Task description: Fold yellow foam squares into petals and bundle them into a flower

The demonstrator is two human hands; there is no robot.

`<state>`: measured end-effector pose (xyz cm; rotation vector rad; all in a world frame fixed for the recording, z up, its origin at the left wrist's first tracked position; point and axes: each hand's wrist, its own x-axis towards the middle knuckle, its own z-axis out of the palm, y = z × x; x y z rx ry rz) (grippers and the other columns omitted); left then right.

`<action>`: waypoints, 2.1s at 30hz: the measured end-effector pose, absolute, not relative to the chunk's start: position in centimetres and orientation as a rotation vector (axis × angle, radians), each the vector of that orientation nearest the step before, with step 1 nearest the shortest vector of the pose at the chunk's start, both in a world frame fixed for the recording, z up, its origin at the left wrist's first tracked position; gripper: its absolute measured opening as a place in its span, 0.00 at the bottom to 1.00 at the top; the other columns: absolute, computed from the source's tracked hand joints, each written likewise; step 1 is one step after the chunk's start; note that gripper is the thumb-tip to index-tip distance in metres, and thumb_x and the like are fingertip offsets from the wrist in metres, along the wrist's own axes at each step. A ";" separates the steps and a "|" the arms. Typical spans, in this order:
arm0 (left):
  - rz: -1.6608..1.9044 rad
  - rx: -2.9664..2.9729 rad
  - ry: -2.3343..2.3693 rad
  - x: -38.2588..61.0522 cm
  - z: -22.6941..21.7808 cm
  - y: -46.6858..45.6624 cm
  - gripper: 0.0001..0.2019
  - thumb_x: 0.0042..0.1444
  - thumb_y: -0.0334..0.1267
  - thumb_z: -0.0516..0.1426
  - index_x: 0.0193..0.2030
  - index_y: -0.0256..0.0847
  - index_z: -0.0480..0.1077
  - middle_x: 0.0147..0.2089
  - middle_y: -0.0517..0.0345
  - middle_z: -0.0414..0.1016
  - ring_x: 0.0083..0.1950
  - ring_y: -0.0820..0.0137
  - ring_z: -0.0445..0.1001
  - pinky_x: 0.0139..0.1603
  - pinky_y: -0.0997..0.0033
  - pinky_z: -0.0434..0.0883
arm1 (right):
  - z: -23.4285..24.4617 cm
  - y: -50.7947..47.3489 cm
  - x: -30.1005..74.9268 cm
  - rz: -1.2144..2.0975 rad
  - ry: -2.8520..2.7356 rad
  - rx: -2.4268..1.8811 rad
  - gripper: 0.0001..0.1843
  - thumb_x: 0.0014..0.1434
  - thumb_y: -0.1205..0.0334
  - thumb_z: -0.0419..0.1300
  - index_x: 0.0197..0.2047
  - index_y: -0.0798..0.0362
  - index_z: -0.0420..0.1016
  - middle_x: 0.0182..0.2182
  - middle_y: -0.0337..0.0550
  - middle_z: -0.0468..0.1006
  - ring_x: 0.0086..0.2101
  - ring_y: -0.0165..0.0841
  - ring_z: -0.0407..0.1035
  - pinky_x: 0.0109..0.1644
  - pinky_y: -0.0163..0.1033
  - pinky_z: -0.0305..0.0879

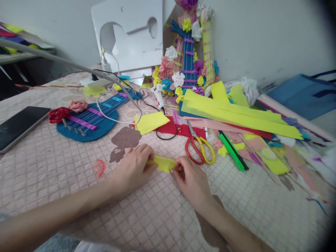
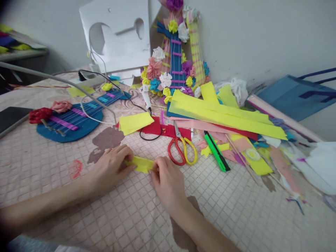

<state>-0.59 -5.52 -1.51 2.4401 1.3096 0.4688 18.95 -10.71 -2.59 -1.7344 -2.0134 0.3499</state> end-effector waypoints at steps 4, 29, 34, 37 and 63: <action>0.672 2.339 1.253 -1.3 -1.9 -5.8 0.09 0.54 0.30 0.54 0.43 0.40 0.64 0.44 0.54 0.67 0.44 0.65 0.67 0.42 0.62 0.63 | -2.6 -11.0 19.4 0.319 -1.992 -1.681 0.13 0.55 0.70 0.55 0.45 0.52 0.62 0.41 0.45 0.68 0.34 0.34 0.69 0.32 0.38 0.65; 0.616 2.539 0.945 -1.8 -1.3 -4.9 0.07 0.60 0.33 0.52 0.37 0.41 0.71 0.40 0.57 0.73 0.40 0.69 0.69 0.44 0.65 0.61 | -2.2 -10.0 21.0 0.374 -2.178 -1.392 0.06 0.61 0.68 0.52 0.37 0.53 0.70 0.36 0.42 0.71 0.34 0.30 0.69 0.36 0.35 0.65; 0.590 2.363 1.057 -1.2 -1.1 -4.3 0.05 0.54 0.29 0.53 0.31 0.38 0.69 0.33 0.58 0.71 0.34 0.73 0.68 0.36 0.73 0.64 | -2.0 -9.3 20.7 0.431 -2.086 -1.518 0.05 0.59 0.68 0.53 0.31 0.52 0.65 0.32 0.38 0.69 0.31 0.29 0.66 0.34 0.35 0.61; 0.551 2.331 1.144 -0.7 -0.8 -4.0 0.04 0.52 0.29 0.53 0.30 0.38 0.69 0.33 0.59 0.69 0.31 0.74 0.67 0.32 0.74 0.63 | -2.1 -9.1 20.5 0.393 -2.082 -1.583 0.05 0.58 0.68 0.53 0.30 0.52 0.64 0.31 0.38 0.68 0.30 0.30 0.65 0.34 0.35 0.61; 0.519 2.242 1.119 -1.3 -0.5 -3.3 0.03 0.51 0.31 0.55 0.34 0.38 0.68 0.32 0.59 0.72 0.32 0.71 0.70 0.33 0.73 0.66 | -1.5 -9.0 20.6 0.515 -2.064 -1.538 0.06 0.58 0.72 0.53 0.34 0.51 0.67 0.33 0.40 0.71 0.33 0.31 0.67 0.37 0.37 0.64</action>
